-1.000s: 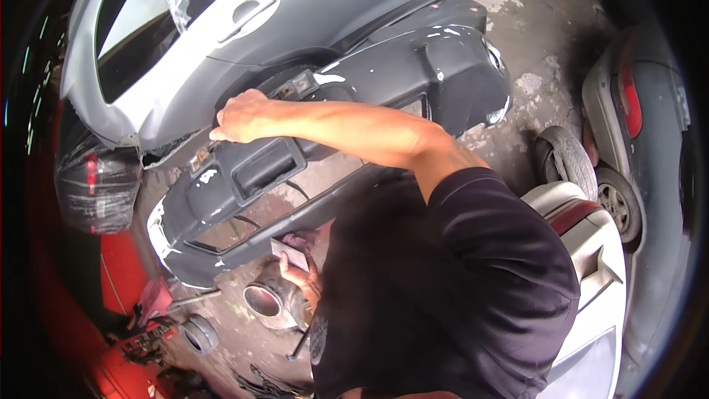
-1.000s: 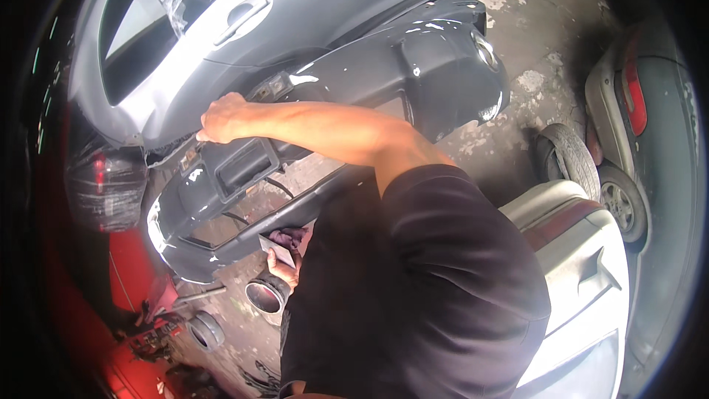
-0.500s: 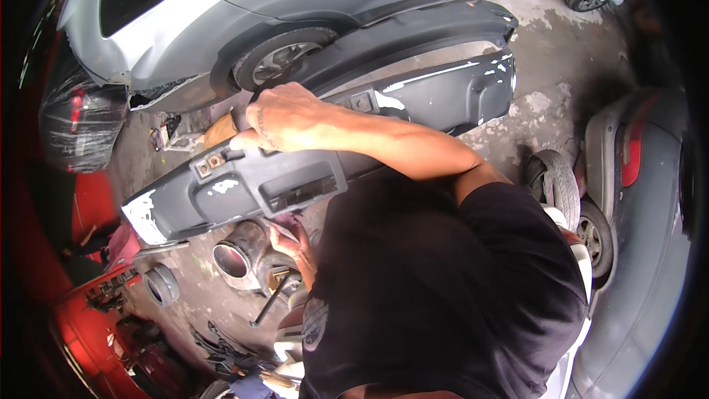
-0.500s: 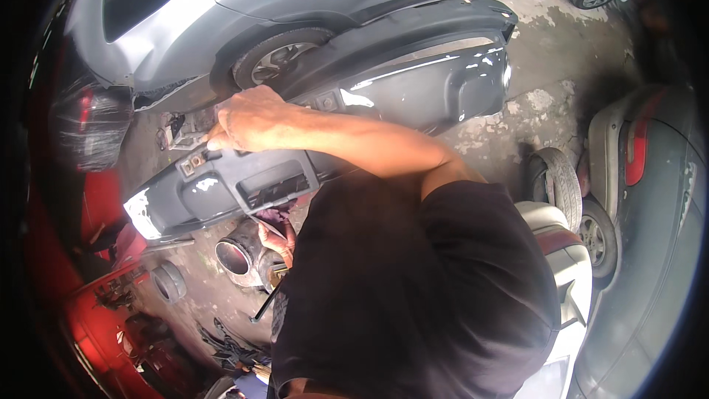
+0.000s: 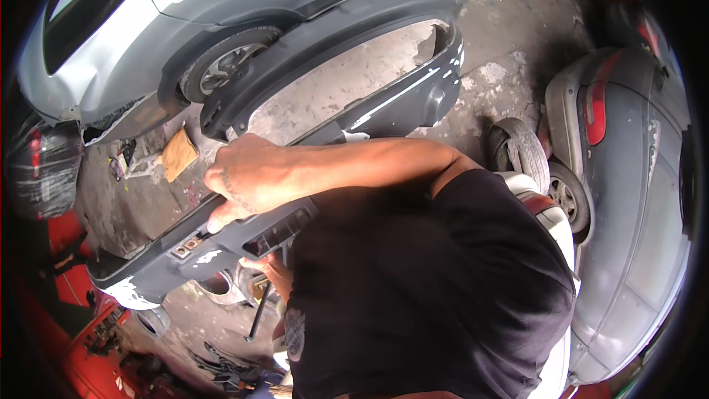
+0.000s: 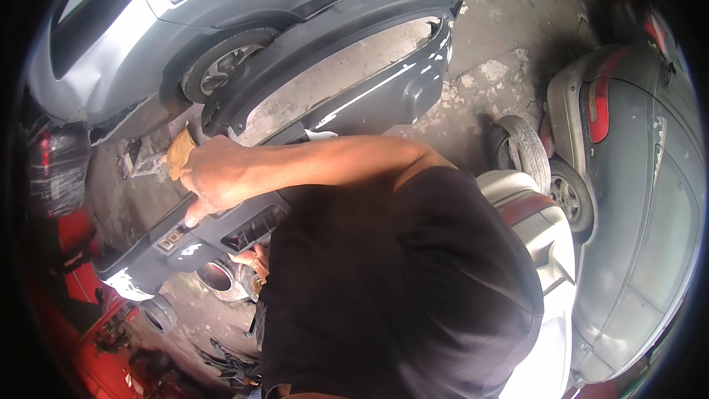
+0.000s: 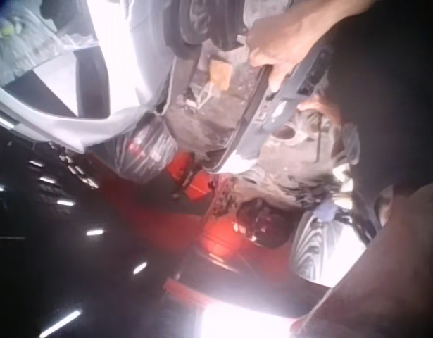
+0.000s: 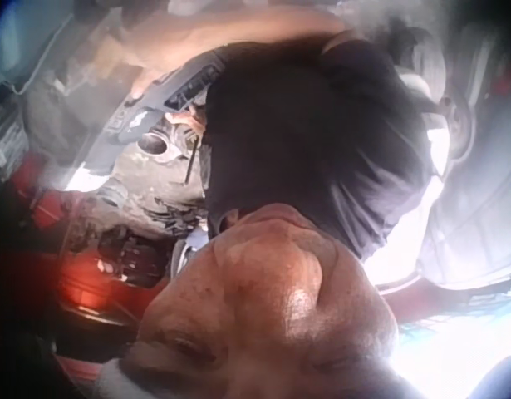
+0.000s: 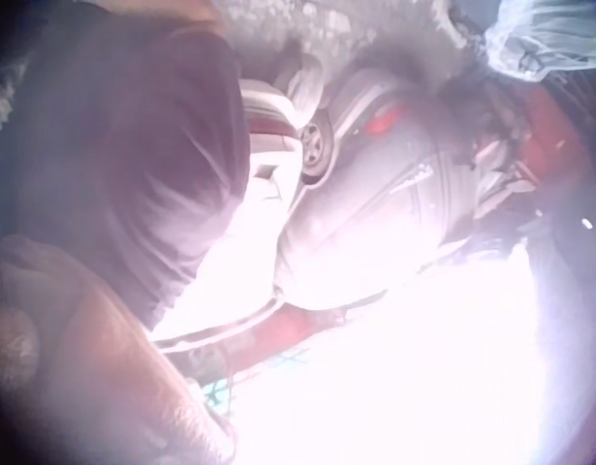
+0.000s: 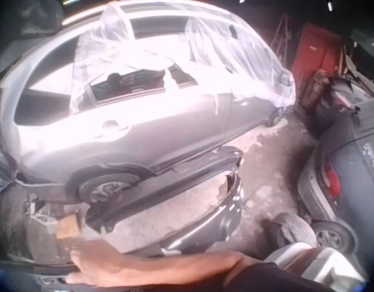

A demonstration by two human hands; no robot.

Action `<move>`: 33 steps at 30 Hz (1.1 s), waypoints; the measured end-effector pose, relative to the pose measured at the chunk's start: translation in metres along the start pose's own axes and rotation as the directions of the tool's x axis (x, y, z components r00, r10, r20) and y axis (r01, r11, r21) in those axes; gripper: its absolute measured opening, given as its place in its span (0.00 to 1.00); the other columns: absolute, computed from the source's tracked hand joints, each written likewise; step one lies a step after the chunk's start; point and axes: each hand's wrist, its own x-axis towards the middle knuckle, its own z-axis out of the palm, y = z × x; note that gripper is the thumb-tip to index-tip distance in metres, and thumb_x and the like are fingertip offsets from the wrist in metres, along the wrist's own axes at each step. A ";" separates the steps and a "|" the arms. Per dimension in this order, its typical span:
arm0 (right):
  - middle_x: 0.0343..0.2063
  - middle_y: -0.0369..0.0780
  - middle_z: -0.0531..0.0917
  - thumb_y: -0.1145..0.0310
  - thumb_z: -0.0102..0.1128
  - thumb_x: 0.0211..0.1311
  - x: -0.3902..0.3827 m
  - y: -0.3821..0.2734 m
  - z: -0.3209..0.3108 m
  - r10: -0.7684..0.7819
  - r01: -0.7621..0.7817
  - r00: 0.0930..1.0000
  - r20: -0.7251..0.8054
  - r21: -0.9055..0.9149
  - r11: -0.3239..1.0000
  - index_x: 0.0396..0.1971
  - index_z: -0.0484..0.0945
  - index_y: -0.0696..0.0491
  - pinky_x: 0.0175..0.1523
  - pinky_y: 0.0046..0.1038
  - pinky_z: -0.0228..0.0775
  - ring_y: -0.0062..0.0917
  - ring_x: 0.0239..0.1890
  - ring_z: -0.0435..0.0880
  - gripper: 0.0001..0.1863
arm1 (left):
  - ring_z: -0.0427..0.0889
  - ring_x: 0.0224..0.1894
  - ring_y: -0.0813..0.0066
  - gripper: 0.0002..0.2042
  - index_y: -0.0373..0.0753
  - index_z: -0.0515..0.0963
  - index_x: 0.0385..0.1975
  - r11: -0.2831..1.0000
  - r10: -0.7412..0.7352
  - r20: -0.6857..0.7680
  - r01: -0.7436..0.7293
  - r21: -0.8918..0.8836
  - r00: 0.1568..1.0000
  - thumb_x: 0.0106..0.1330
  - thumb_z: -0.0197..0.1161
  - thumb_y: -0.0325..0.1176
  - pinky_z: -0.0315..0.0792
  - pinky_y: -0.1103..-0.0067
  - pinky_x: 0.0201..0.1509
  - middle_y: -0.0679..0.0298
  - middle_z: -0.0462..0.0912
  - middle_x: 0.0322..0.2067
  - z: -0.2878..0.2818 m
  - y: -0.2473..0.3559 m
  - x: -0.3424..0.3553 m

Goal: The person removes a car bumper from a vehicle and performs surface preparation. They use a sanding block to smooth the bumper's surface and a heat gun to apply heat to specific areas, likely for plastic welding or paint removal. The person also wipes the bumper with a cloth during the process.

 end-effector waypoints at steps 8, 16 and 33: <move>0.19 0.48 0.81 0.45 0.68 0.54 -0.004 0.002 0.006 -0.120 0.120 0.990 -0.072 -0.005 0.993 0.24 0.81 0.60 0.34 0.42 0.74 0.46 0.28 0.84 0.27 | 0.77 0.45 0.62 0.23 0.33 0.72 0.48 1.000 -0.007 -0.009 0.007 0.003 1.000 0.53 0.65 0.36 0.72 0.69 0.55 0.59 0.77 0.41 0.000 0.002 0.006; 0.19 0.48 0.81 0.46 0.68 0.56 0.005 -0.002 0.008 0.015 -0.018 0.998 0.068 0.040 0.999 0.22 0.79 0.58 0.34 0.43 0.74 0.46 0.27 0.83 0.27 | 0.78 0.47 0.61 0.23 0.33 0.73 0.49 0.997 0.063 -0.071 -0.065 -0.030 0.995 0.52 0.65 0.36 0.72 0.69 0.55 0.59 0.79 0.42 -0.011 0.001 0.002; 0.22 0.46 0.84 0.54 0.74 0.54 -0.014 0.002 0.017 0.180 -0.176 0.981 -0.070 0.055 0.983 0.31 0.82 0.62 0.31 0.31 0.71 0.31 0.22 0.82 0.23 | 0.81 0.46 0.54 0.26 0.34 0.74 0.52 0.952 -0.050 0.165 0.096 -0.290 0.985 0.53 0.64 0.39 0.76 0.61 0.47 0.52 0.81 0.44 -0.015 -0.026 0.004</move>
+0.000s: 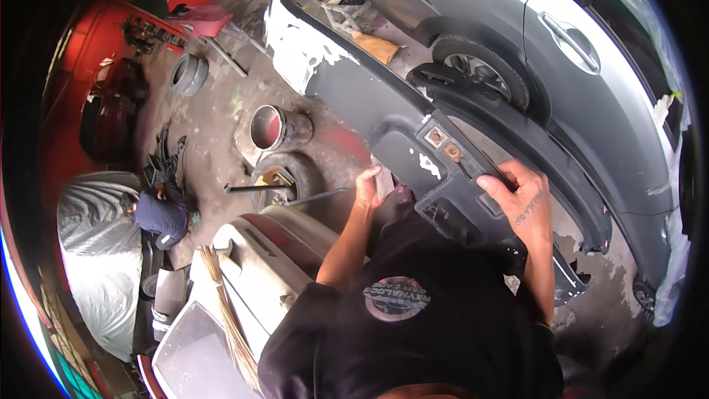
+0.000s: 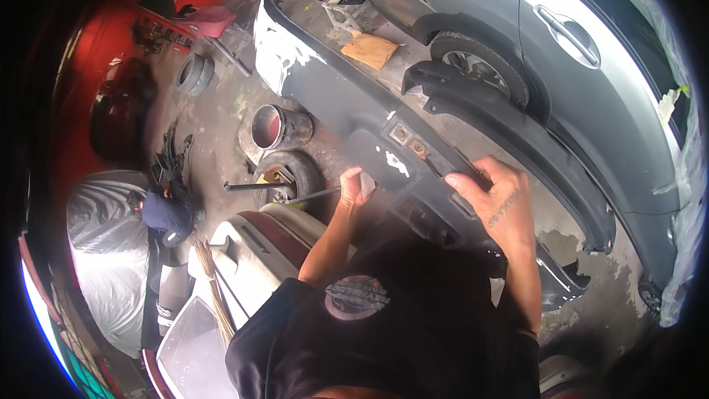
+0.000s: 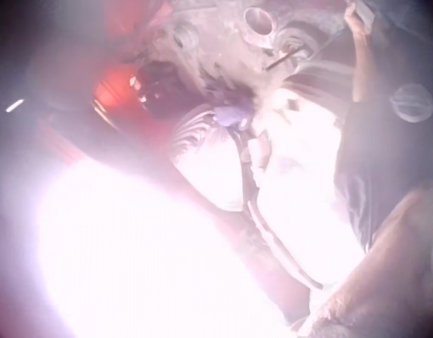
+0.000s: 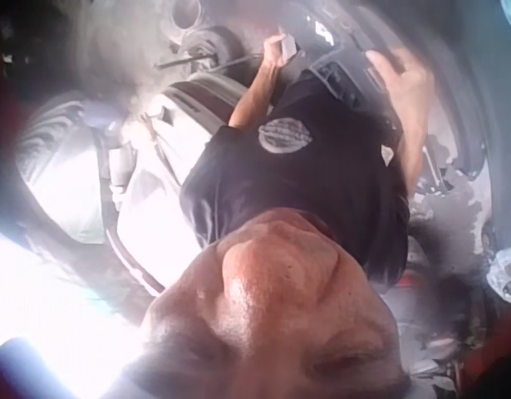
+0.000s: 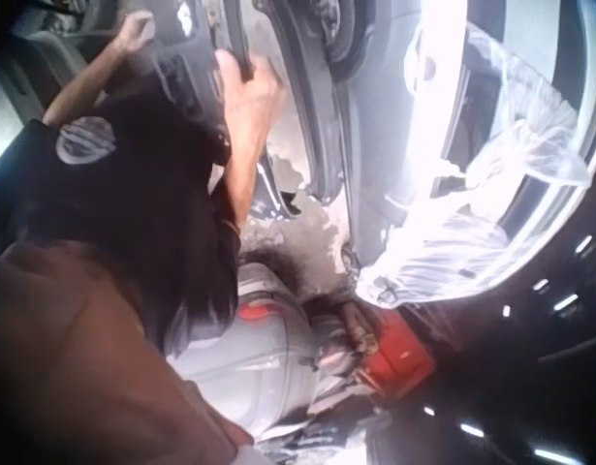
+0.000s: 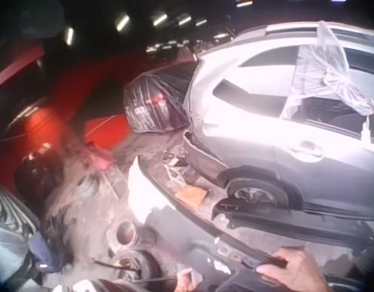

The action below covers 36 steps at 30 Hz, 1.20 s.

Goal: The person removes a car bumper from a vehicle and performs surface preparation. They use a sanding block to smooth the bumper's surface and a heat gun to apply heat to specific areas, likely for plastic welding or paint removal. The person also wipes the bumper with a cloth during the process.

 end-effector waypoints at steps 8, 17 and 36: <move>0.21 0.42 0.84 0.55 0.71 0.58 0.012 0.030 -0.022 0.057 -0.059 0.995 -0.078 -0.035 0.998 0.33 0.83 0.64 0.34 0.27 0.69 0.21 0.25 0.78 0.22 | 0.82 0.37 0.48 0.34 0.24 0.69 0.54 0.999 -0.044 0.110 0.045 -0.002 0.993 0.52 0.64 0.46 0.75 0.57 0.37 0.44 0.80 0.41 -0.004 -0.012 0.005; 0.18 0.32 0.64 0.50 0.58 0.69 0.017 0.075 -0.042 0.075 -0.108 0.976 -0.203 -0.158 0.981 0.24 0.71 0.60 0.31 0.27 0.54 0.18 0.25 0.60 0.26 | 0.84 0.43 0.47 0.28 0.33 0.68 0.59 0.977 -0.193 0.067 0.198 -0.075 0.979 0.58 0.61 0.38 0.79 0.56 0.43 0.42 0.80 0.45 0.019 -0.007 -0.022; 0.29 0.40 0.80 0.46 0.56 0.69 0.048 0.138 -0.044 0.203 -0.235 0.929 -0.308 -0.072 0.969 0.34 0.79 0.68 0.52 0.29 0.67 0.26 0.38 0.73 0.32 | 0.81 0.53 0.50 0.27 0.29 0.70 0.59 0.932 -0.331 0.170 0.351 -0.097 0.928 0.59 0.60 0.34 0.75 0.59 0.60 0.44 0.79 0.50 0.015 -0.009 -0.013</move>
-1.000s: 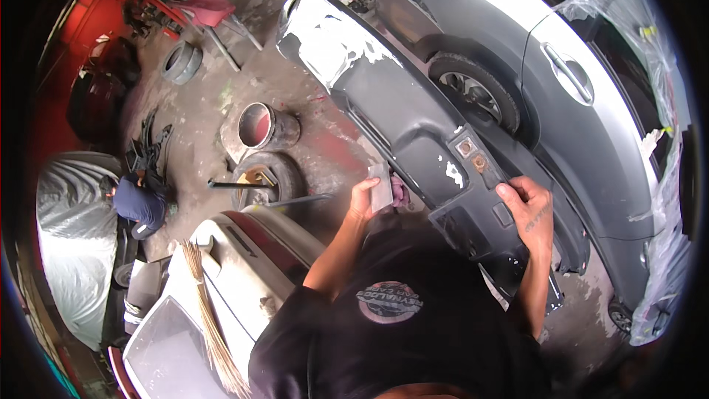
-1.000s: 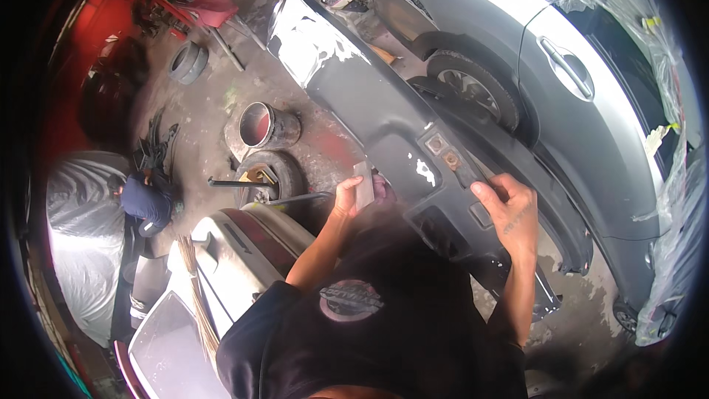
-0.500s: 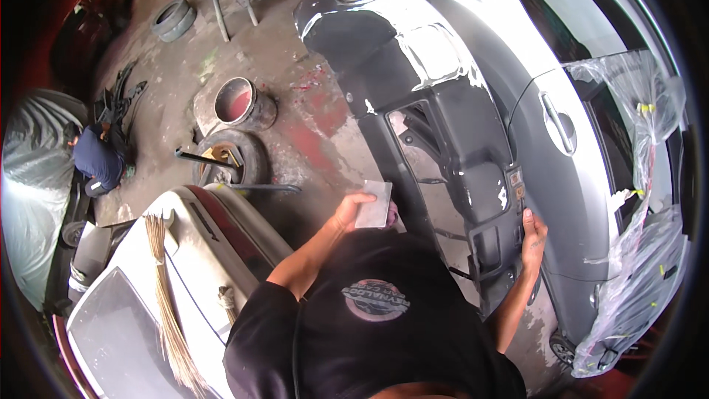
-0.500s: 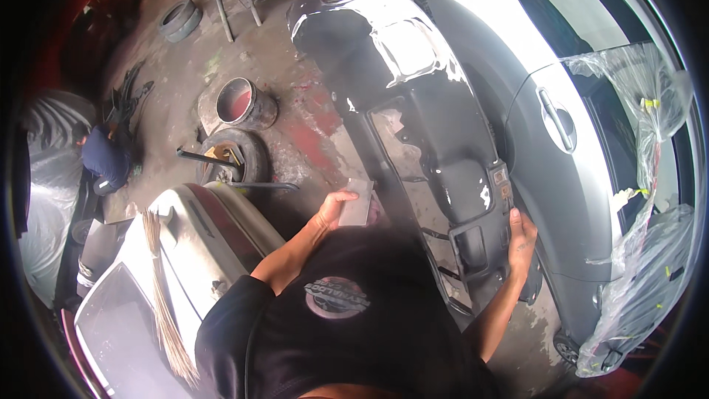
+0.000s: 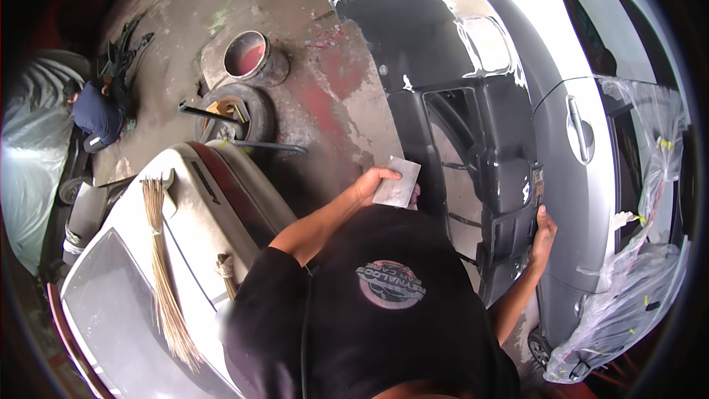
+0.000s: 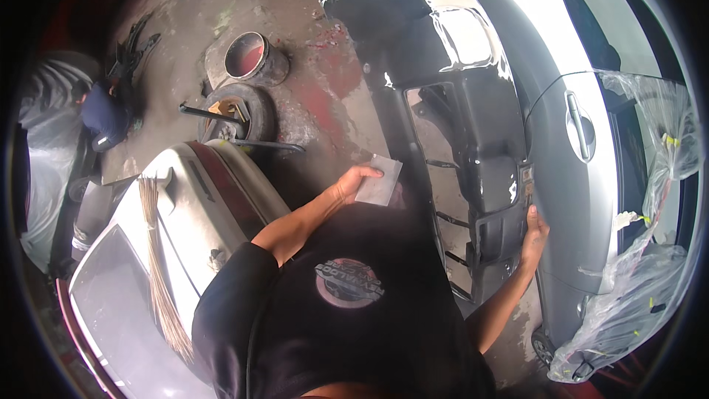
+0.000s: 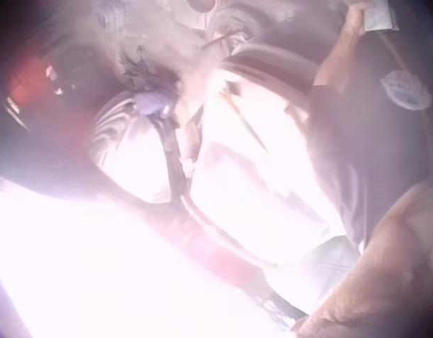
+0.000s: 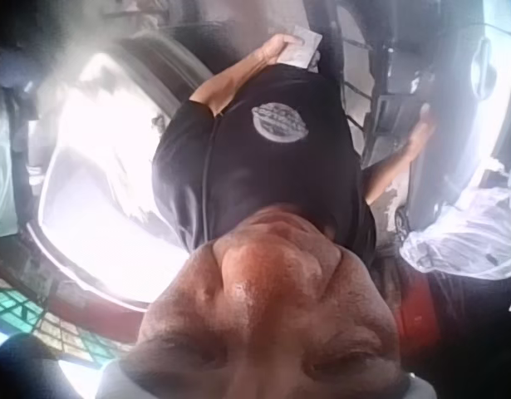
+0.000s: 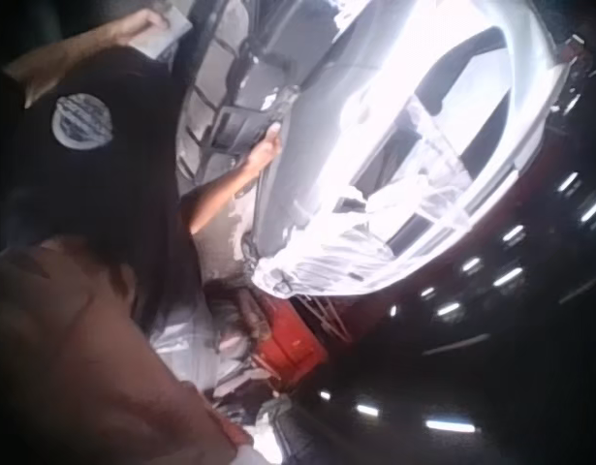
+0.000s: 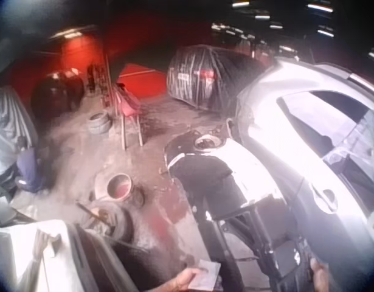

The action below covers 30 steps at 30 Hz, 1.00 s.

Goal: The person removes a car bumper from a vehicle and performs surface preparation. They use a sanding block to smooth the bumper's surface and a heat gun to apply heat to specific areas, likely for plastic welding or paint removal. The person also wipes the bumper with a cloth during the process.

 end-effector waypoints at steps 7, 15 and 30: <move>0.32 0.40 0.82 0.44 0.56 0.68 0.026 0.006 0.024 0.086 -0.086 0.990 0.111 -0.004 0.996 0.42 0.81 0.68 0.54 0.29 0.65 0.25 0.39 0.75 0.33 | 0.83 0.47 0.49 0.27 0.26 0.69 0.57 0.998 -0.017 -0.061 0.013 -0.054 0.998 0.59 0.58 0.34 0.78 0.60 0.56 0.42 0.81 0.46 -0.013 -0.001 0.010; 0.17 0.38 0.70 0.45 0.59 0.66 0.045 0.009 0.083 0.083 -0.034 0.976 0.201 -0.233 0.972 0.36 0.83 0.60 0.35 0.29 0.62 0.23 0.25 0.66 0.27 | 0.83 0.48 0.48 0.27 0.24 0.70 0.55 0.995 -0.086 -0.167 0.093 0.038 0.982 0.59 0.57 0.39 0.76 0.61 0.59 0.42 0.80 0.48 -0.085 0.016 0.029; 0.21 0.51 0.73 0.43 0.54 0.68 0.066 0.050 0.171 0.171 -0.059 0.932 0.319 -0.333 0.941 0.34 0.79 0.61 0.38 0.38 0.66 0.40 0.27 0.73 0.30 | 0.82 0.51 0.50 0.27 0.30 0.73 0.54 0.968 -0.251 -0.255 0.235 -0.091 0.934 0.56 0.60 0.40 0.76 0.62 0.58 0.47 0.81 0.48 -0.143 0.011 0.043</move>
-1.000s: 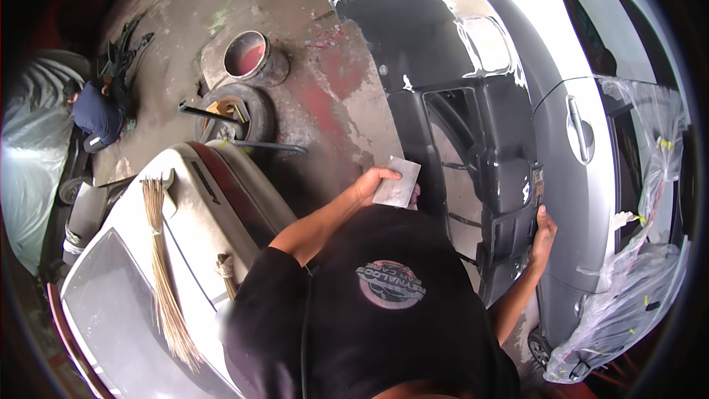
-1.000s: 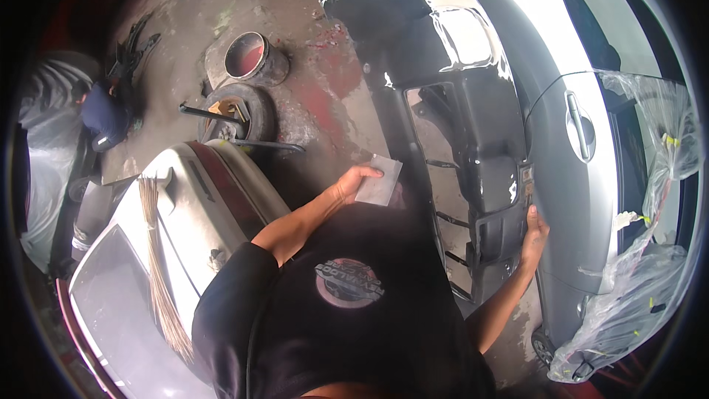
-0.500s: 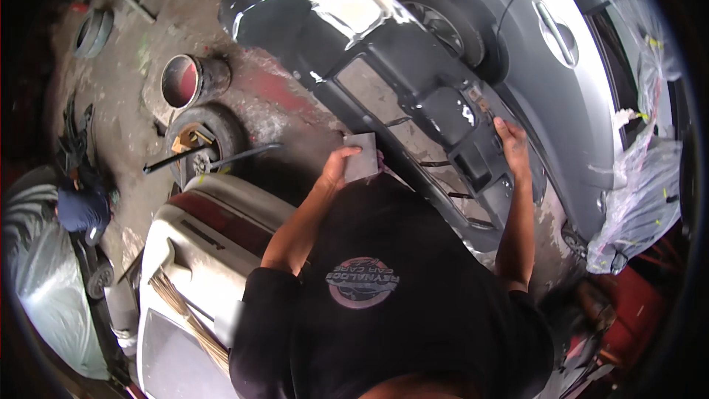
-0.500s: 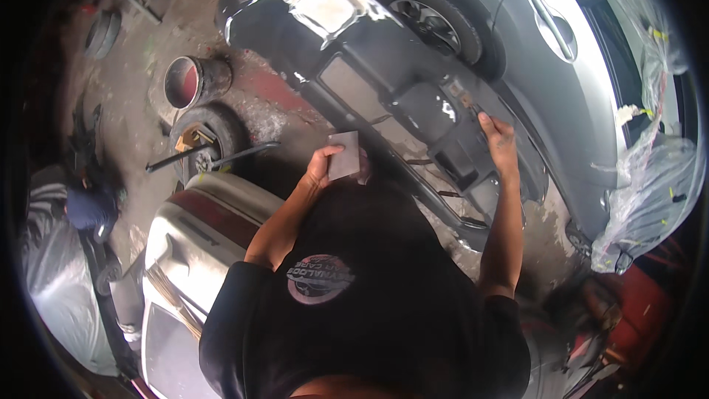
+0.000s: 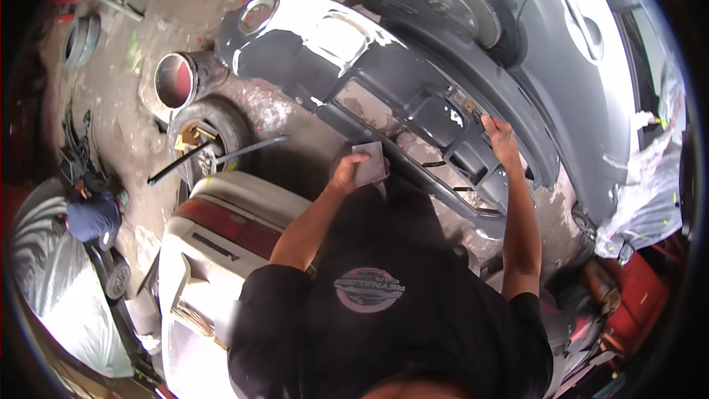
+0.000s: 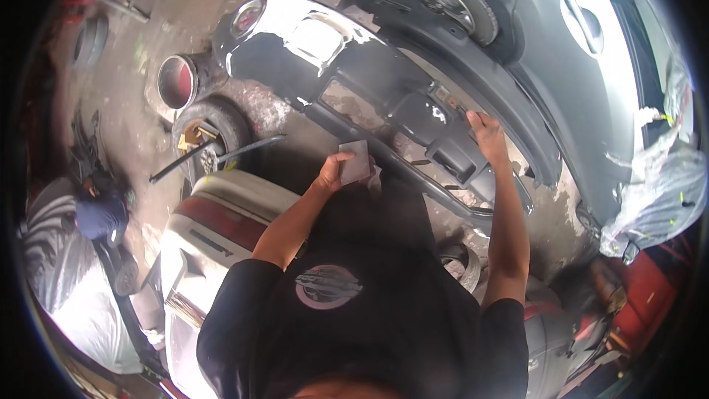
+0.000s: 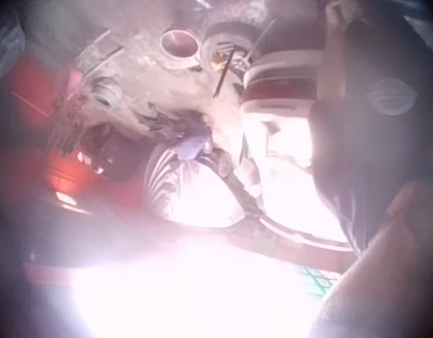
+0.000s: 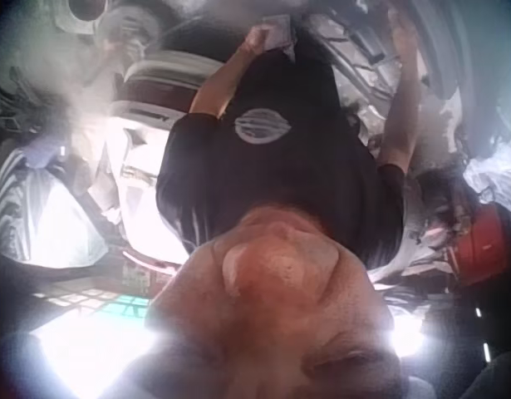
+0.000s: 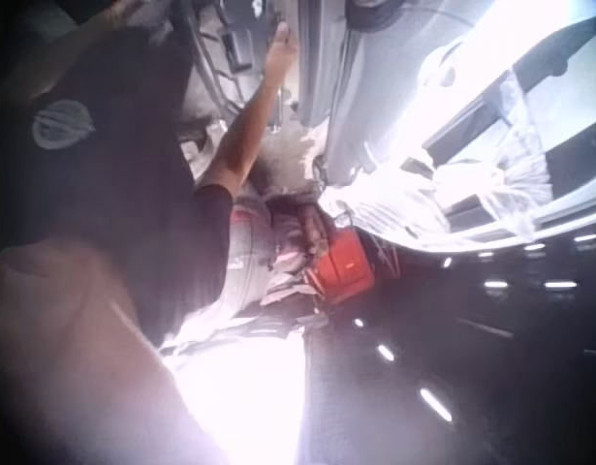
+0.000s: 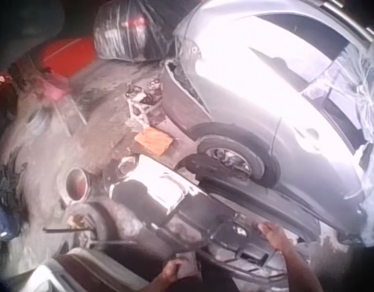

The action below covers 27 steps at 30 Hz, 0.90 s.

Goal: The person removes a car bumper from a vehicle and performs surface preparation. They use a sanding block to smooth the bumper's surface and a heat gun to apply heat to specific areas, likely for plastic welding or paint removal. The person also wipes the bumper with a cloth during the process.

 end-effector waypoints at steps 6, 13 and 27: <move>0.21 0.39 0.68 0.45 0.51 0.72 0.037 0.055 0.019 -0.040 0.032 0.984 0.171 0.047 0.998 0.30 0.75 0.63 0.37 0.31 0.62 0.23 0.28 0.65 0.30 | 0.82 0.50 0.50 0.25 0.31 0.74 0.54 0.988 0.078 -0.177 -0.099 -0.115 0.981 0.58 0.61 0.37 0.76 0.62 0.58 0.48 0.82 0.48 -0.018 -0.038 0.032; 0.23 0.35 0.72 0.44 0.49 0.73 0.051 0.037 -0.014 -0.120 0.101 0.982 0.147 0.131 0.986 0.30 0.76 0.62 0.39 0.28 0.63 0.22 0.30 0.67 0.31 | 0.83 0.49 0.55 0.23 0.32 0.74 0.55 0.937 0.328 -0.395 -0.349 0.020 0.858 0.58 0.61 0.31 0.78 0.61 0.56 0.53 0.82 0.47 0.026 -0.041 0.010; 0.61 0.50 0.74 0.43 0.41 0.75 0.059 -0.192 -0.114 -0.481 0.493 0.869 -0.114 0.263 0.829 0.63 0.68 0.68 0.70 0.28 0.55 0.37 0.64 0.72 0.39 | 0.84 0.35 0.75 0.15 0.30 0.78 0.46 0.281 0.957 -0.166 -0.893 0.352 0.236 0.59 0.63 0.27 0.79 0.76 0.42 0.59 0.85 0.36 0.193 0.066 -0.182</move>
